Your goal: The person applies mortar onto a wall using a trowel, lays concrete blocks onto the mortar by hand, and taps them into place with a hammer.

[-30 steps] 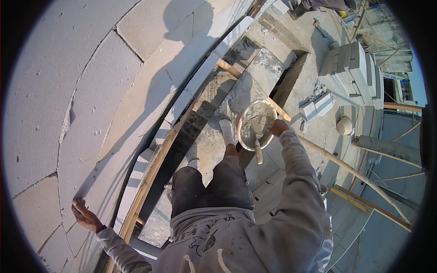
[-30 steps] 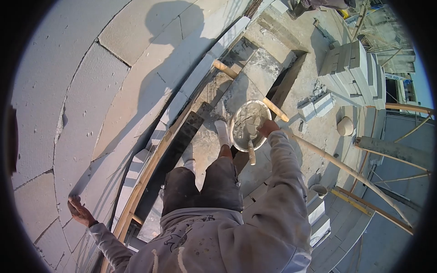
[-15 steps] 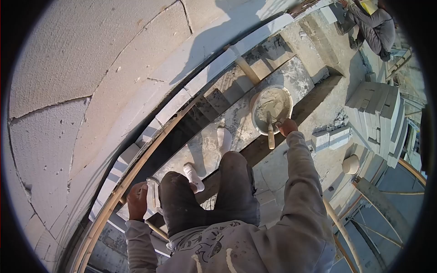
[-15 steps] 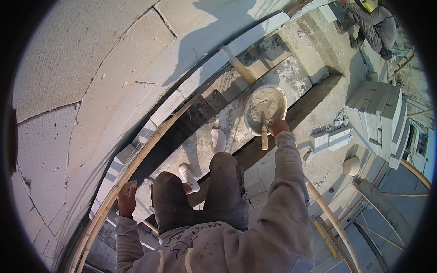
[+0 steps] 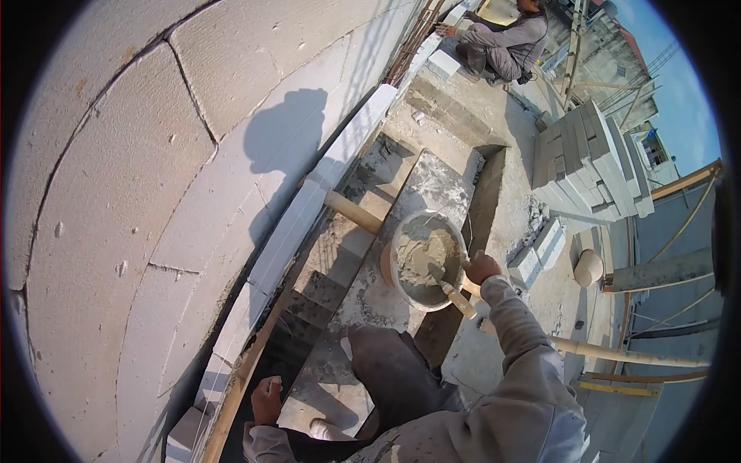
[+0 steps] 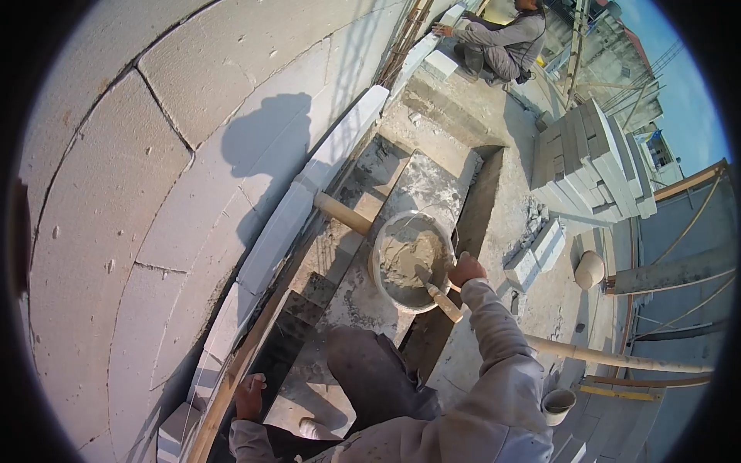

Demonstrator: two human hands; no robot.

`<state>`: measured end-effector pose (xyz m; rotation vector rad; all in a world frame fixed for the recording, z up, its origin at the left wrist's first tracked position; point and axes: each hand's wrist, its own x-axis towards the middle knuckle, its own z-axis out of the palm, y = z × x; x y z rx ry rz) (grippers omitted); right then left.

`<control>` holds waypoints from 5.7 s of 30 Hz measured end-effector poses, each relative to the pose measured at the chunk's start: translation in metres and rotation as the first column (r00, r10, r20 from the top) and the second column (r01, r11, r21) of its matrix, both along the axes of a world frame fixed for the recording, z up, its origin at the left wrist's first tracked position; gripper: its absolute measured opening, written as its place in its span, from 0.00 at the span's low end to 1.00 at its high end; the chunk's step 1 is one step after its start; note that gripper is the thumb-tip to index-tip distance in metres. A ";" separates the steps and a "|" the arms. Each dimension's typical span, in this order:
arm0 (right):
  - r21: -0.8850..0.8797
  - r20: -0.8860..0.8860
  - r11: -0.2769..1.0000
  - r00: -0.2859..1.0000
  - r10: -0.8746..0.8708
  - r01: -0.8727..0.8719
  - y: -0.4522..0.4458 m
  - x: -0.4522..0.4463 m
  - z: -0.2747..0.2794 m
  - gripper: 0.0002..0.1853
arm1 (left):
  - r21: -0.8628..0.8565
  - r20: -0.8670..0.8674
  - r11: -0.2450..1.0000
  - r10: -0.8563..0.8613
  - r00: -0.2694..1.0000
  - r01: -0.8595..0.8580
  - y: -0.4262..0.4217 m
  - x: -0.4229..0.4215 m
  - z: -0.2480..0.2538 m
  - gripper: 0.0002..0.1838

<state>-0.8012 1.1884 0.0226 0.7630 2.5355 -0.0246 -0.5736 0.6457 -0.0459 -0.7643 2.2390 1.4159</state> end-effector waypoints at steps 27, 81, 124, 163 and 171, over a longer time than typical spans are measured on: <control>0.285 0.084 0.812 0.857 0.508 -0.509 -0.035 0.016 0.002 0.19 | -0.248 -0.101 0.969 -0.048 0.994 0.022 -0.068 0.040 -0.066 0.23; -0.264 -0.216 0.960 0.965 -0.151 0.091 0.000 0.117 -0.125 0.27 | -0.194 -0.038 0.981 -0.031 0.999 0.023 -0.075 0.058 -0.114 0.22; -0.512 -0.353 -0.306 -0.128 0.927 -0.803 -0.536 0.059 -0.102 0.28 | -0.354 -0.269 0.935 -0.064 0.961 -0.037 -0.001 0.107 0.005 0.17; -0.620 0.023 -0.180 -0.247 0.969 -0.764 -0.634 0.114 -0.090 0.36 | -0.315 -0.290 0.940 0.034 0.956 -0.129 0.026 0.111 -0.002 0.19; -0.478 -0.142 -0.341 -0.312 0.939 -0.809 -0.657 0.154 -0.101 0.27 | -0.317 -0.307 0.942 0.007 0.952 -0.109 0.028 0.104 0.000 0.19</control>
